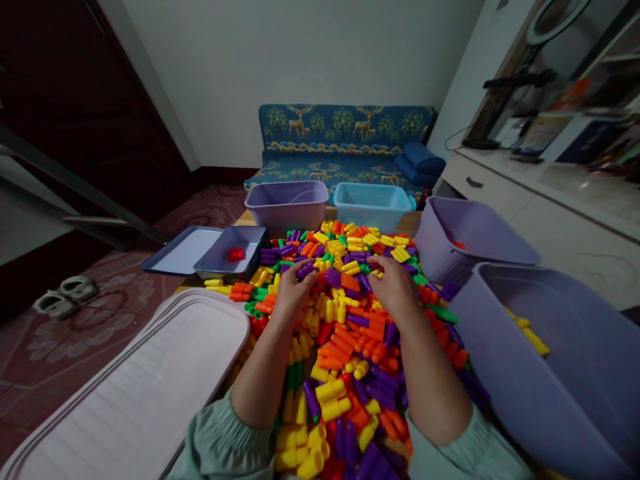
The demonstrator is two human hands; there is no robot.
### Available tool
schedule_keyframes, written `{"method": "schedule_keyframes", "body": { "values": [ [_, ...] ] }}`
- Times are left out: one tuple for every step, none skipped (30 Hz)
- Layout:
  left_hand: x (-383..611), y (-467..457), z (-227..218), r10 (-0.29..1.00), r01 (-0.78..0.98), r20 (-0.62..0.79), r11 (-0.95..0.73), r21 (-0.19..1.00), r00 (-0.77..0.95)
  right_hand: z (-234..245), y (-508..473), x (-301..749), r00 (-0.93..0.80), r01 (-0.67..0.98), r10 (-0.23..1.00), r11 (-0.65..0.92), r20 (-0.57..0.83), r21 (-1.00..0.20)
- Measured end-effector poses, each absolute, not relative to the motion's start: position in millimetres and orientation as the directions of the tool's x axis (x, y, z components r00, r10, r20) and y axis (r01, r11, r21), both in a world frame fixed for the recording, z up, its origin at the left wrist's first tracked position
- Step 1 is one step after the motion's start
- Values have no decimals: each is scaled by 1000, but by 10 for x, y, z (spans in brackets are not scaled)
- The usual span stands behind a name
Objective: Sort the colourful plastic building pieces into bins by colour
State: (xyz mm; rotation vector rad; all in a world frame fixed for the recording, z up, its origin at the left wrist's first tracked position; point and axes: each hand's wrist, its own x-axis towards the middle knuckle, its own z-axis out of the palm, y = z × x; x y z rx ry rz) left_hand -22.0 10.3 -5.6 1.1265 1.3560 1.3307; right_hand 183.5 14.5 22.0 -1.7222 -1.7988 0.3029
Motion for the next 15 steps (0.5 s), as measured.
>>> {"method": "schedule_keyframes", "body": {
  "values": [
    [-217, 105, -52, 983, 19, 3, 1, 1000, -186, 210, 143, 1871, 50, 864, 975, 66, 216, -499],
    [-215, 108, -49, 982, 25, 7, -2, 1000, -188, 198, 138, 1890, 48, 893, 986, 30, 161, -449],
    [-214, 112, -47, 983, 33, 9, -3, 999, -186, 185, 131, 1891, 34, 910, 992, 19, 119, -414],
    [-212, 117, -47, 984, 42, 7, 0, 999, -180, 172, 123, 1879, 12, 920, 996, 26, 93, -392],
    [-211, 120, -49, 985, 53, 7, 2, 999, -173, 163, 116, 1857, -10, 924, 997, 40, 81, -380],
    [-210, 122, -52, 986, 68, 14, -3, 998, -168, 156, 110, 1829, -29, 923, 997, 56, 77, -380],
    [-209, 122, -57, 986, 90, 32, -17, 996, -163, 154, 106, 1801, -44, 918, 996, 71, 78, -391],
    [-207, 121, -61, 986, 118, 60, -42, 992, -156, 155, 102, 1774, -51, 907, 995, 80, 82, -414],
    [-205, 117, -65, 985, 155, 101, -79, 985, -143, 160, 100, 1752, -52, 892, 995, 85, 85, -444],
    [-202, 110, -68, 981, 208, 155, -128, 970, -120, 166, 99, 1736, -52, 874, 995, 89, 89, -478],
    [-198, 101, -69, 972, 275, 220, -190, 943, -82, 173, 98, 1727, -54, 855, 994, 96, 96, -509],
    [-195, 91, -69, 957, 350, 288, -261, 900, -26, 179, 98, 1722, -60, 840, 993, 105, 101, -533],
    [-192, 79, -66, 937, 424, 348, -332, 842, 43, 182, 98, 1721, -65, 828, 992, 111, 104, -549],
    [-189, 67, -61, 912, 489, 394, -397, 777, 114, 181, 99, 1723, -69, 820, 992, 115, 103, -560],
    [-187, 55, -57, 888, 537, 424, -448, 715, 177, 175, 101, 1725, -72, 812, 992, 117, 102, -571]
  ]
}}
